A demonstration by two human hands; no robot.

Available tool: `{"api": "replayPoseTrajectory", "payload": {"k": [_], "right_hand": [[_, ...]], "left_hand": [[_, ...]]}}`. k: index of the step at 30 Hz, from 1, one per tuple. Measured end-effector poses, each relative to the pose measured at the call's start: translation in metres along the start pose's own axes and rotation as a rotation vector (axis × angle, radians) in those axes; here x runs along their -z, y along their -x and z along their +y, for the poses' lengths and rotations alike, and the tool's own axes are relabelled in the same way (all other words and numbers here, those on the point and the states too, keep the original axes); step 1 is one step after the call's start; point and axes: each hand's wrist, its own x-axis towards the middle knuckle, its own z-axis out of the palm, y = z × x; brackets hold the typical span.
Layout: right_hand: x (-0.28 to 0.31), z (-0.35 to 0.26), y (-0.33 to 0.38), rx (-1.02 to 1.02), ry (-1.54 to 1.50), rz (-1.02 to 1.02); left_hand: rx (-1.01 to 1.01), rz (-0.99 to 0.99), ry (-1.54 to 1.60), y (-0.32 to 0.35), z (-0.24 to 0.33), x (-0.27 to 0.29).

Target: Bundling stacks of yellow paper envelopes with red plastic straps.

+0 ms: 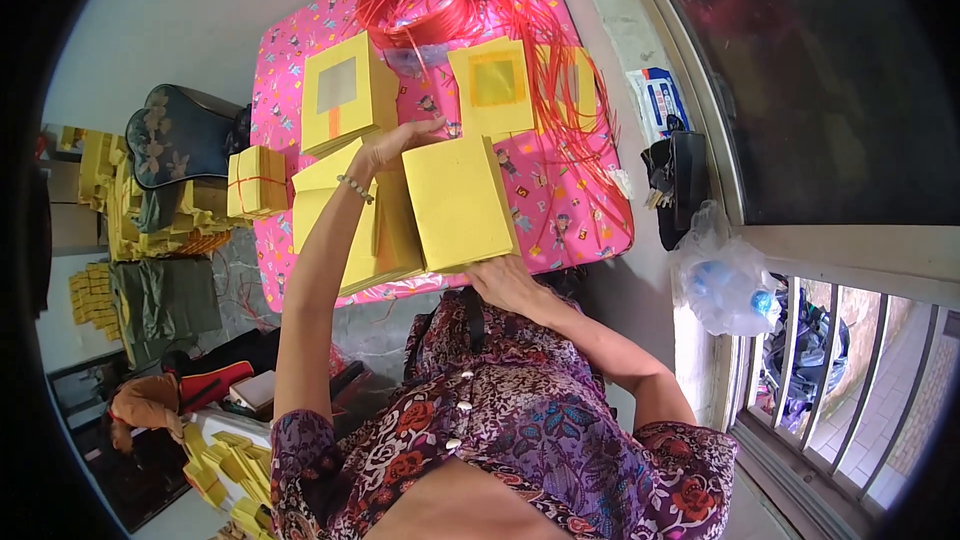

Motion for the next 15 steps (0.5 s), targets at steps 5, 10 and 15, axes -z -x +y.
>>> {"api": "replayPoseTrajectory", "payload": {"k": [5, 10, 15], "right_hand": [[0.036, 0.045, 0.009, -0.535, 0.347, -0.715], [0.021, 0.142, -0.027, -0.543, 0.287, 0.023], [-0.012, 0.199, -0.082, -0.599, 0.314, 0.088]], "left_hand": [[-0.212, 0.049, 0.057, -0.016, -0.022, 0.024], [-0.408, 0.357, -0.010, -0.009, -0.011, 0.011], [-0.661, 0.451, 0.093, 0.016, -0.005, -0.022]]}}
